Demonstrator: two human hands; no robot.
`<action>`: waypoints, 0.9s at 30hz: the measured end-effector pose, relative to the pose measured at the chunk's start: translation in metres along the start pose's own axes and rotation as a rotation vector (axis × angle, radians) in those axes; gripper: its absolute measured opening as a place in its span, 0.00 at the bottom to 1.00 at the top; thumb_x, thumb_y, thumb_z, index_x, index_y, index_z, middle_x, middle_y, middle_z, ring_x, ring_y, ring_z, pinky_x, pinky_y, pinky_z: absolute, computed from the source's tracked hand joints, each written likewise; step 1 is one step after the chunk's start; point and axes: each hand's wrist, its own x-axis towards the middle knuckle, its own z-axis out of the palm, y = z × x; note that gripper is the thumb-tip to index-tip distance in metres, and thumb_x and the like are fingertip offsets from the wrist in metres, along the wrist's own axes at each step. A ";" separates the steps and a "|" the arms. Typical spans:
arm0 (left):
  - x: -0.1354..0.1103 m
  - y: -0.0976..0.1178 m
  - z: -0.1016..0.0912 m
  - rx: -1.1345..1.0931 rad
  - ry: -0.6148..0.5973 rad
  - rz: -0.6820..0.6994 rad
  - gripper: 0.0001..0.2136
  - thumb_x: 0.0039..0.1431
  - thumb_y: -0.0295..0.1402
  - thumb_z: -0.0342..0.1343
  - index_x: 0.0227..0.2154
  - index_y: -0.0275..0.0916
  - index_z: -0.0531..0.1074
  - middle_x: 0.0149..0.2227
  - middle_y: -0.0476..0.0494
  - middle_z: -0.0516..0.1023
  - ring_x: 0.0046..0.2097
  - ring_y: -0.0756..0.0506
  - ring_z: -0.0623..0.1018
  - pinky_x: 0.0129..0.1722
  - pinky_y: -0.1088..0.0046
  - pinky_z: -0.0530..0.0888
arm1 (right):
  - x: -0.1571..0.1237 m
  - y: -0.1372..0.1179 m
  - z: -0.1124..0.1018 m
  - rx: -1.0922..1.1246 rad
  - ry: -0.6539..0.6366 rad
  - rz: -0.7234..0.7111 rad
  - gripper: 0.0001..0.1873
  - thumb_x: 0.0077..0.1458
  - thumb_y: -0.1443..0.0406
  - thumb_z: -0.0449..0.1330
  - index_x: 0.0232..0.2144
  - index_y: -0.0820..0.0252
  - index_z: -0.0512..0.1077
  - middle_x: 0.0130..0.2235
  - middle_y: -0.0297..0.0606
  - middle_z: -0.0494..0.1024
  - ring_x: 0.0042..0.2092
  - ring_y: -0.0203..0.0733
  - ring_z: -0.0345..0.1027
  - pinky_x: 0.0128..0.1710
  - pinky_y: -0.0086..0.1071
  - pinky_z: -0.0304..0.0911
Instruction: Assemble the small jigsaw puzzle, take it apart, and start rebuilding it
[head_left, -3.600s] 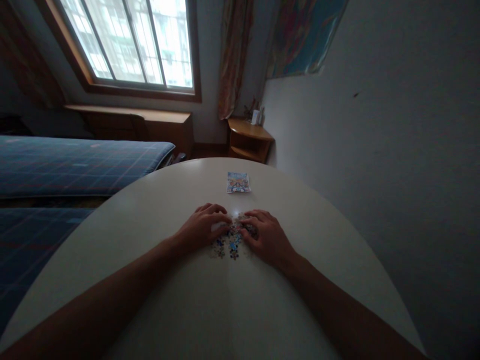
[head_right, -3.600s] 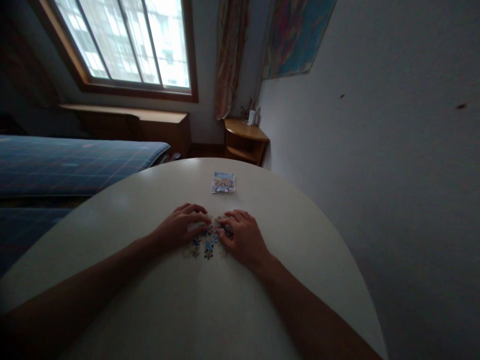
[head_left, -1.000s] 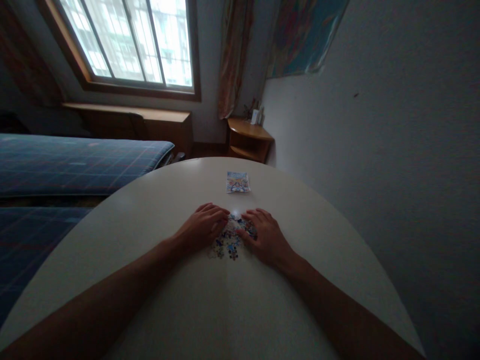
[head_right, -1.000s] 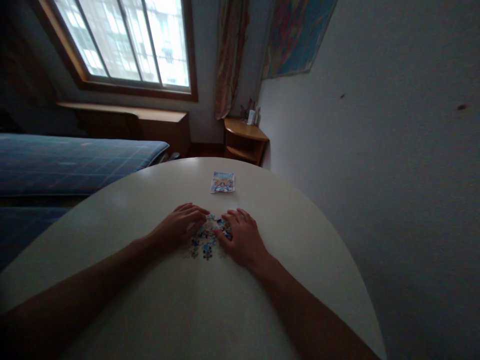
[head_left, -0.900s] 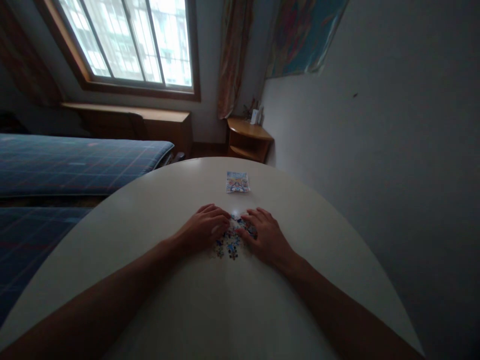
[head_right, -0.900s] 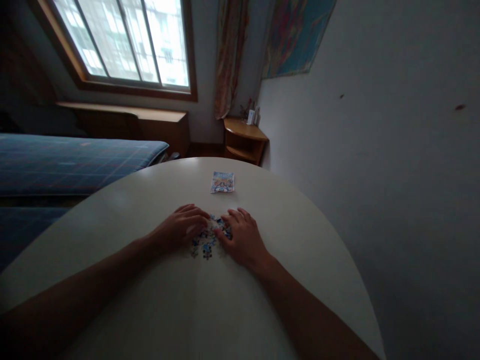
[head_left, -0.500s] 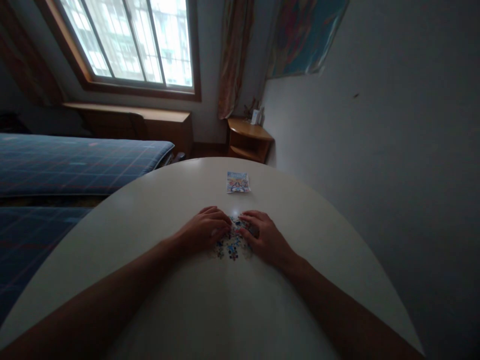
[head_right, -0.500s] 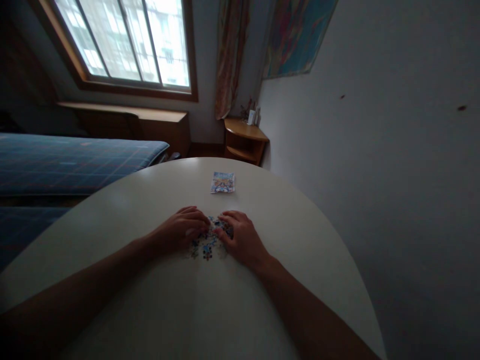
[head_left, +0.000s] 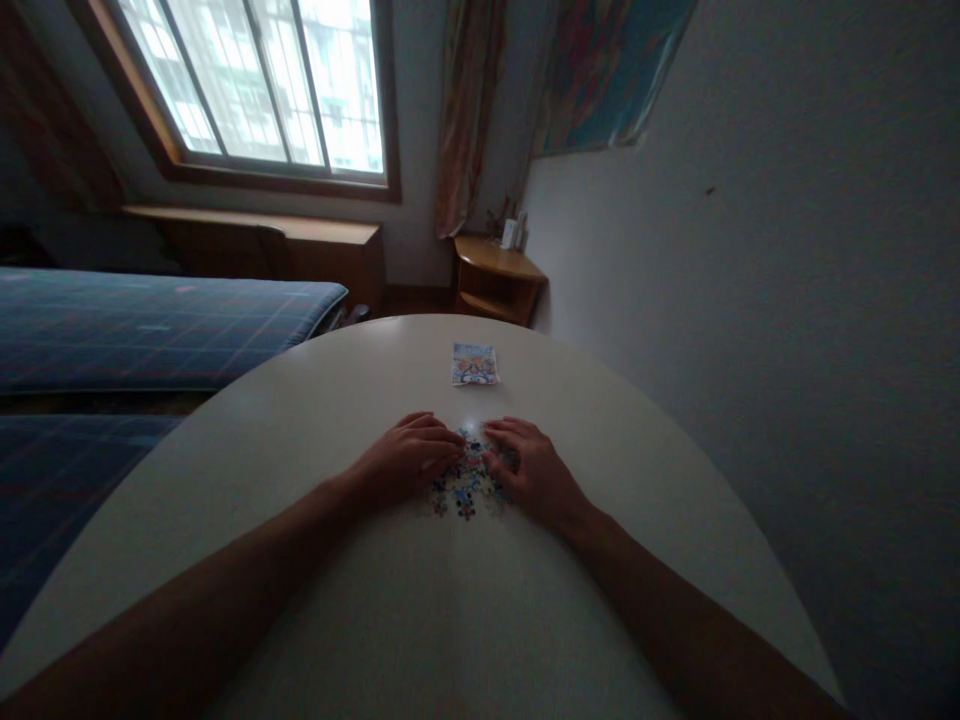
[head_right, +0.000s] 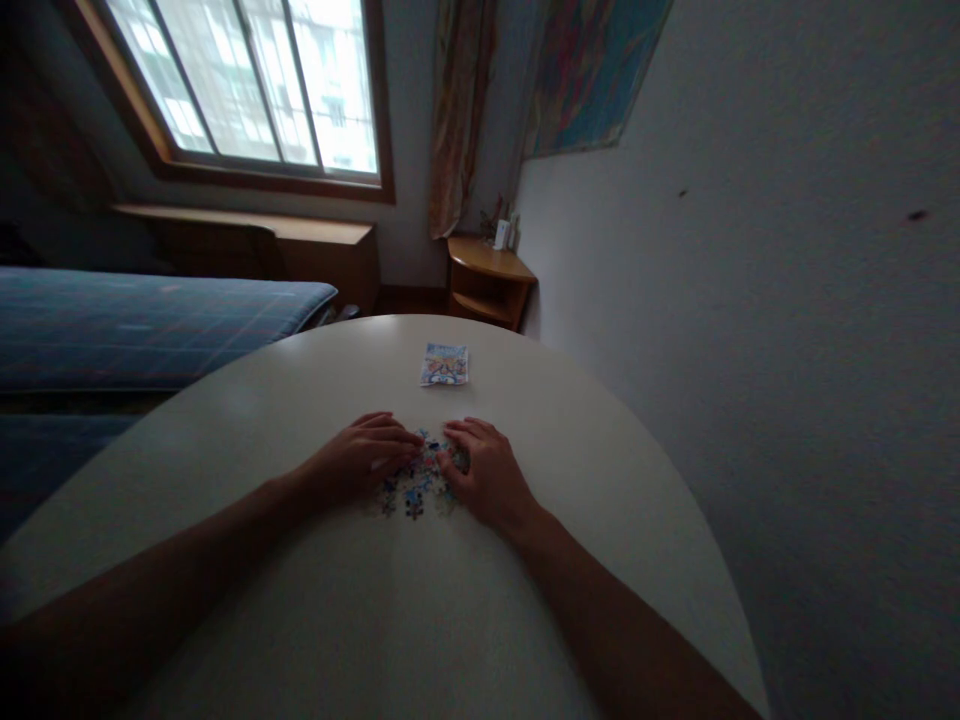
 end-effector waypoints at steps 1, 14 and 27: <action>0.000 0.001 -0.001 -0.002 0.006 0.001 0.11 0.69 0.32 0.50 0.43 0.45 0.78 0.46 0.48 0.82 0.45 0.47 0.77 0.53 0.64 0.69 | 0.000 0.000 0.000 0.001 -0.015 -0.002 0.19 0.58 0.61 0.59 0.50 0.60 0.76 0.54 0.44 0.77 0.59 0.49 0.65 0.63 0.48 0.56; 0.001 0.003 -0.003 0.012 0.006 -0.026 0.09 0.66 0.32 0.52 0.40 0.45 0.79 0.46 0.47 0.82 0.45 0.46 0.78 0.54 0.61 0.69 | 0.001 0.000 -0.001 -0.007 0.004 0.026 0.19 0.60 0.61 0.56 0.50 0.60 0.76 0.55 0.43 0.77 0.62 0.49 0.63 0.63 0.50 0.56; 0.001 0.004 -0.002 0.060 0.021 -0.035 0.11 0.69 0.33 0.50 0.45 0.46 0.78 0.48 0.47 0.81 0.46 0.46 0.78 0.54 0.61 0.69 | 0.000 0.004 -0.003 -0.055 0.008 0.111 0.19 0.62 0.61 0.53 0.50 0.63 0.74 0.57 0.48 0.73 0.60 0.49 0.63 0.61 0.47 0.56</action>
